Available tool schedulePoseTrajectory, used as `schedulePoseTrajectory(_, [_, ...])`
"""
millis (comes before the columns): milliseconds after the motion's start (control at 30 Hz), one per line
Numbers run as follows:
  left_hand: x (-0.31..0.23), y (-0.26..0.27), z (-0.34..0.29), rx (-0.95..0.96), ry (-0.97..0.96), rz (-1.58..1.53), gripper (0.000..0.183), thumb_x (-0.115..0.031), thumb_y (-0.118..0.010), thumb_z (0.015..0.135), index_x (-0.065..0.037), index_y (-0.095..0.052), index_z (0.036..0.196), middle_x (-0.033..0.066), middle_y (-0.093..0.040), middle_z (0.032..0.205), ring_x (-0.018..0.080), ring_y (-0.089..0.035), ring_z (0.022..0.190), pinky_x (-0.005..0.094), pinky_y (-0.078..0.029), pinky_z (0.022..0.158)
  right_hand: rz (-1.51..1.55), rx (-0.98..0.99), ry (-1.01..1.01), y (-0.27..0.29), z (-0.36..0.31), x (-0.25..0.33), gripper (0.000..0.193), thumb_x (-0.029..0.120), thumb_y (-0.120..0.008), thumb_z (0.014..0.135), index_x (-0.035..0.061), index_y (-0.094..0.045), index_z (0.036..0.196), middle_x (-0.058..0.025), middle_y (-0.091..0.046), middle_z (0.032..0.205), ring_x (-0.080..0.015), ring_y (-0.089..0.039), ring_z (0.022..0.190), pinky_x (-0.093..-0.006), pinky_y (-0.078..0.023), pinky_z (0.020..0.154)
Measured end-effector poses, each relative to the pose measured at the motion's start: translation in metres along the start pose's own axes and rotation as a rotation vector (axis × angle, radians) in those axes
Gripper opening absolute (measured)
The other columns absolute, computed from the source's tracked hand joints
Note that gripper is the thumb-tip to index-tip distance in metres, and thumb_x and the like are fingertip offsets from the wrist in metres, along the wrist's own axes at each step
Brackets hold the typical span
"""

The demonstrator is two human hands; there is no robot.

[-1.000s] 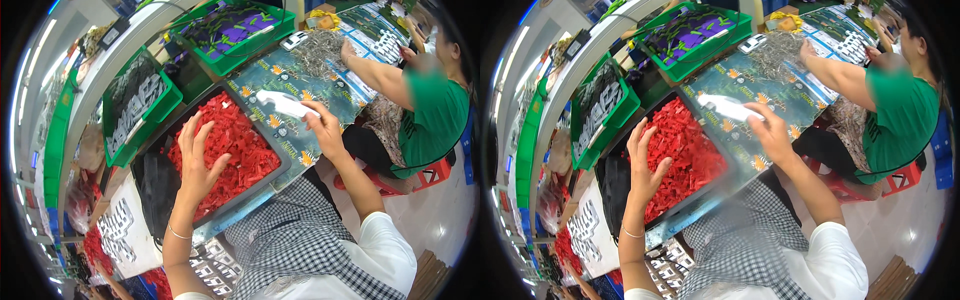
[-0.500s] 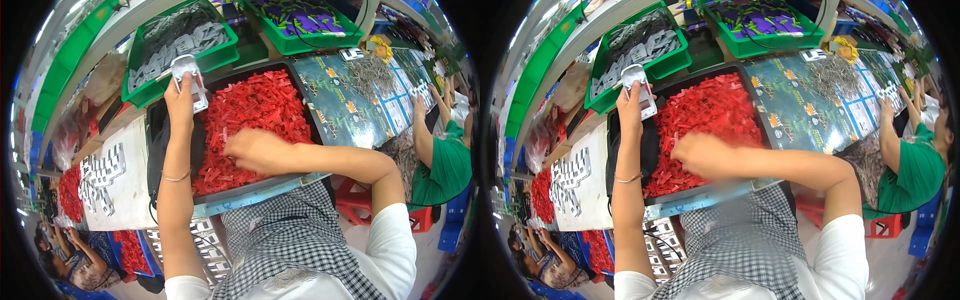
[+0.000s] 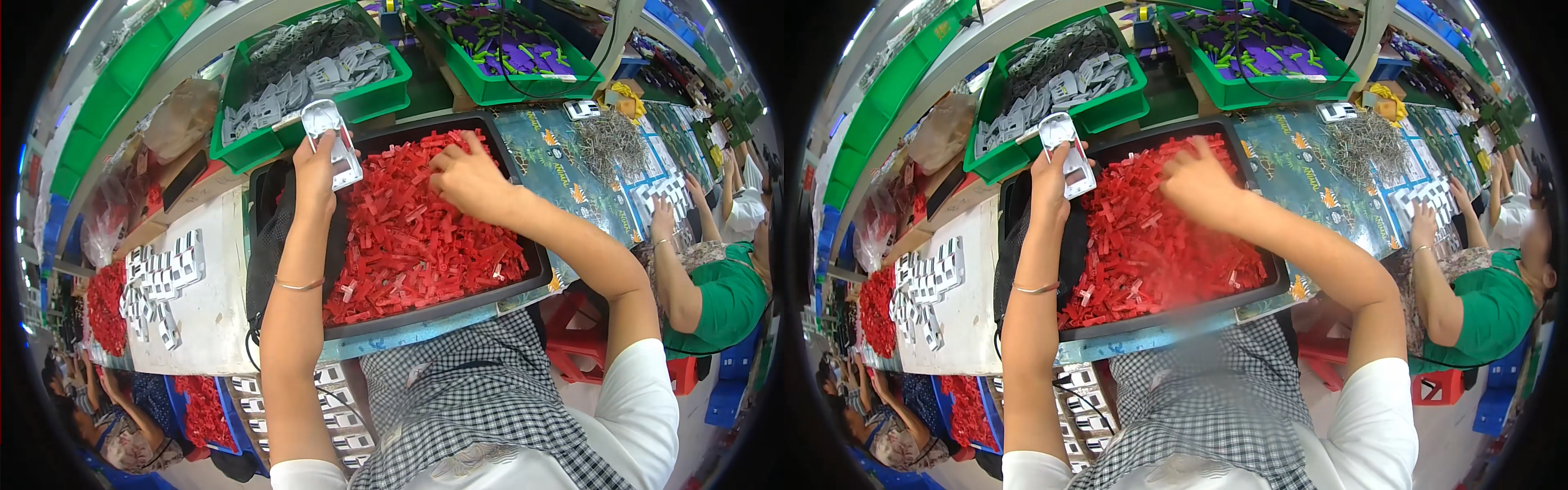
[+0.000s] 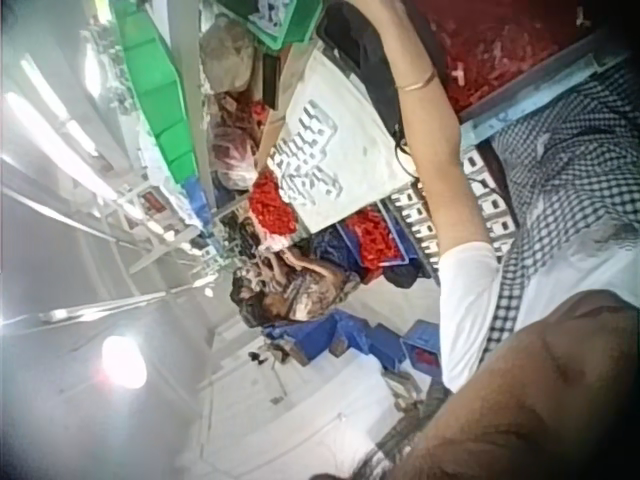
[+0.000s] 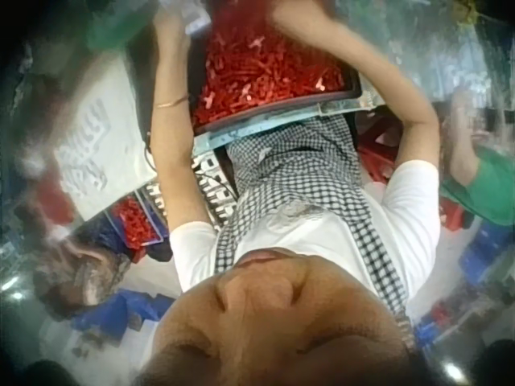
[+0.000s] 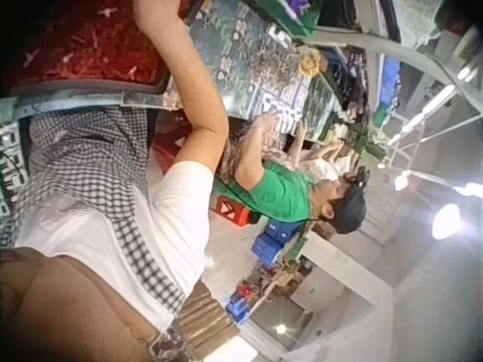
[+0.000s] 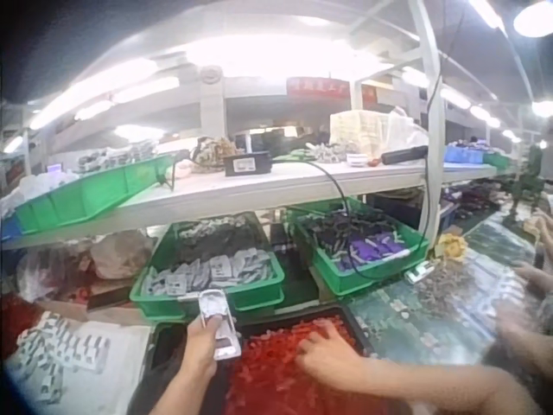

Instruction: The person assembles toy cars by picking car shells, fitting plastic parts from a tray into them by hand, and placing them on the work surface.

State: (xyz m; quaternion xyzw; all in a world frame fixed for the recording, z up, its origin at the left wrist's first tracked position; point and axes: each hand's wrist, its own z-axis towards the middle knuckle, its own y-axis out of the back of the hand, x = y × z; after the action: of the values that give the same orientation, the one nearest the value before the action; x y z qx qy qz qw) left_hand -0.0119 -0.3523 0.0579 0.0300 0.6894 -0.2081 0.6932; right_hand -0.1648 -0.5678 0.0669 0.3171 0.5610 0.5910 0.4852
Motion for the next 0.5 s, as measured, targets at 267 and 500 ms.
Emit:
schedulePoseTrajectory(267, [0.005,-0.003,-0.004,0.012,0.026,0.049,0.024,-0.021,-0.057,0.097,-0.004,-0.062,0.113,0.0105,-0.071,0.097,0.021,-0.07,0.072,0.0328,-0.057,0.062,0.143,-0.009,0.084,0.008,0.031,0.039,0.009,0.012,-0.069,0.077,0.0147,-0.072,0.085,-0.0052,-0.066,0.099,-0.0247,-0.061,0.104,-0.0532,-0.034,0.106])
schedulePoseTrajectory(500, [0.003,-0.007,-0.002,0.005,0.014,0.028,0.022,-0.017,-0.054,0.098,0.0,-0.06,0.111,0.0104,-0.068,0.092,0.0223,-0.068,0.072,0.0349,-0.057,0.062,0.364,-0.146,-0.002,-0.029,0.038,0.046,0.017,0.009,-0.07,0.078,0.0123,-0.07,0.095,-0.007,-0.064,0.096,-0.0262,-0.059,0.103,-0.0436,-0.04,0.096])
